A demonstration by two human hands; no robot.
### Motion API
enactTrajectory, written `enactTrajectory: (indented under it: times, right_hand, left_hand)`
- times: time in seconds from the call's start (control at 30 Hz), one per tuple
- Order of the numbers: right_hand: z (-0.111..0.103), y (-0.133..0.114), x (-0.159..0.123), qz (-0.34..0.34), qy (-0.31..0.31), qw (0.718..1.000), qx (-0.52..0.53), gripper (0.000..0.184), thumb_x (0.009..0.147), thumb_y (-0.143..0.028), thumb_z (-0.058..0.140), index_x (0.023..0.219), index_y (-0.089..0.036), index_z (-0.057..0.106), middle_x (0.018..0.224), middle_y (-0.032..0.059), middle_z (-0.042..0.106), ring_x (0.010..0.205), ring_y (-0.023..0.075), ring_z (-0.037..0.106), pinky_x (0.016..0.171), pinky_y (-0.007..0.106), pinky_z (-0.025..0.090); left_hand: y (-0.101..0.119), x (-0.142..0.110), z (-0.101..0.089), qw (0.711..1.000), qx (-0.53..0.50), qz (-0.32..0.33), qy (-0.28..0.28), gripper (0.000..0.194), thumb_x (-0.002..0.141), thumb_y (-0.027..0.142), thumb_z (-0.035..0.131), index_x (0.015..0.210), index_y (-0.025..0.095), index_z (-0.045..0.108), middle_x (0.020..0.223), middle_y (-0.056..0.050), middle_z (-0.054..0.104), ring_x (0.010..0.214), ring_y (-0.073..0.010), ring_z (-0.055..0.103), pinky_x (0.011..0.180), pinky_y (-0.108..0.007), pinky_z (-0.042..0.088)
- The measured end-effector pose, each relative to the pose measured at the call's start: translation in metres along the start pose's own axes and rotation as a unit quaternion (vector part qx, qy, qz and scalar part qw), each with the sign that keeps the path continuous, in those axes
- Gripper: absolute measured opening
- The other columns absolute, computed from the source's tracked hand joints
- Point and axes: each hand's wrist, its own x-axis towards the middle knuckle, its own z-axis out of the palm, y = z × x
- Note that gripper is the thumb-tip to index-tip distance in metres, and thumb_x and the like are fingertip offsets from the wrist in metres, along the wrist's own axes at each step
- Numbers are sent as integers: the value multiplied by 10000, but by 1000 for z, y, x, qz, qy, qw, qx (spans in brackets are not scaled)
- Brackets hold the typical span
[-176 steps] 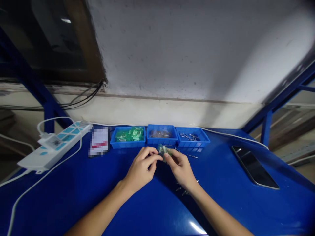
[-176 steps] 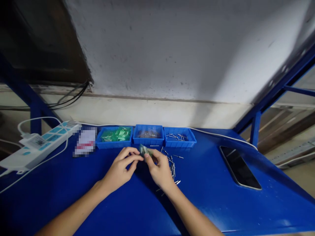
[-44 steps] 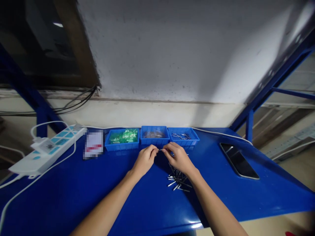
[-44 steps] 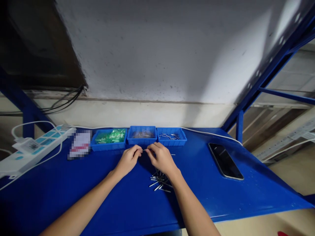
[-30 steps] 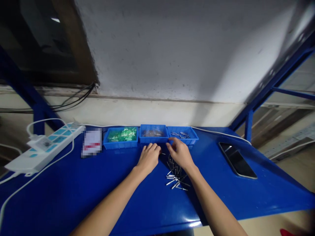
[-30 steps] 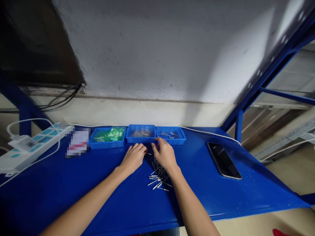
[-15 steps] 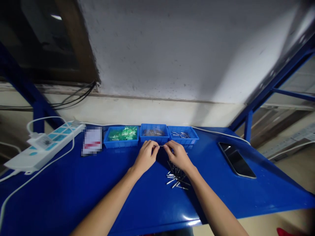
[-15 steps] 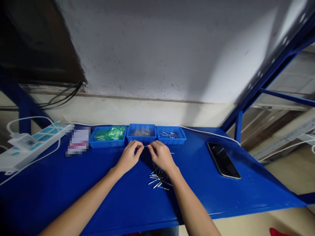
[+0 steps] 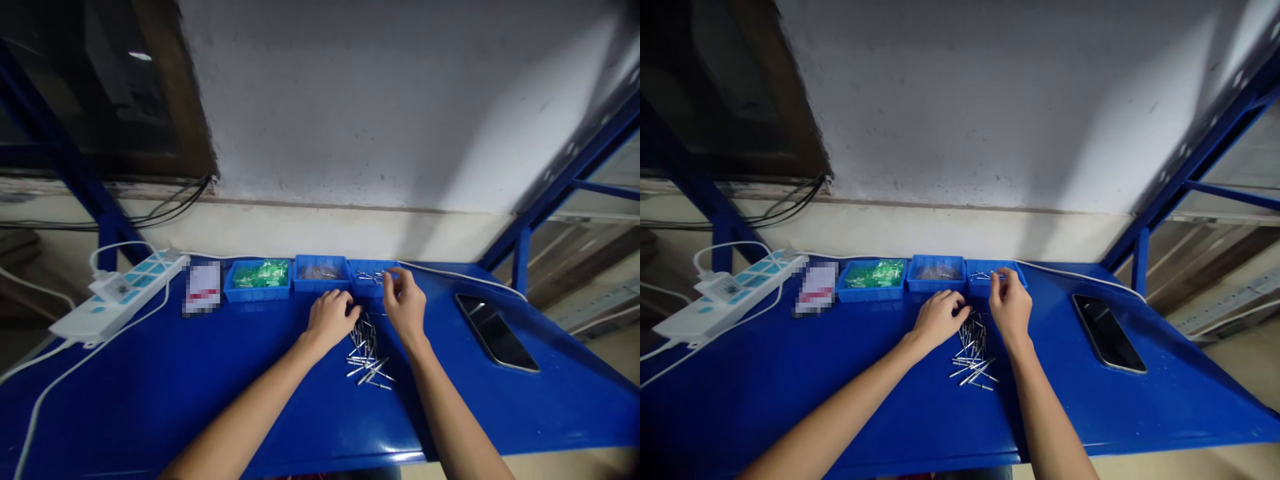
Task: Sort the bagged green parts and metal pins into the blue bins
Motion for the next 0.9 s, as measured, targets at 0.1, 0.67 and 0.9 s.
enactTrajectory:
  times: [0.1, 0.67, 0.9]
  right_hand:
    - [2, 7, 4, 24, -71, 997, -35, 381, 855, -404, 460, 1127, -146, 522, 611, -1, 574, 540, 165, 535, 533, 256, 355]
    - [17, -2, -6, -36, -211, 973, 87, 276, 879, -360, 429, 944, -181, 629, 638, 10, 612, 573, 146, 557, 573, 241, 394]
    - [15, -4, -7, -69, -262, 958, 89, 202, 846, -316, 499, 952, -190, 616, 640, -6, 589, 574, 139, 543, 561, 240, 387]
  left_hand:
    - [13, 15, 11, 996, 68, 5, -56, 174, 784, 323, 570, 881, 191, 629, 981, -96, 632, 993, -289, 544, 836, -437, 432]
    - [-16, 9, 10, 991, 109, -36, -70, 187, 875, 284, 456, 999, 257, 593, 1033, -51, 581, 930, -225, 569, 725, -326, 454]
    - [-15, -2, 3, 995, 100, -11, 4, 186, 901, 183, 396, 909, 167, 580, 956, -90, 586, 955, -229, 503, 812, -346, 419]
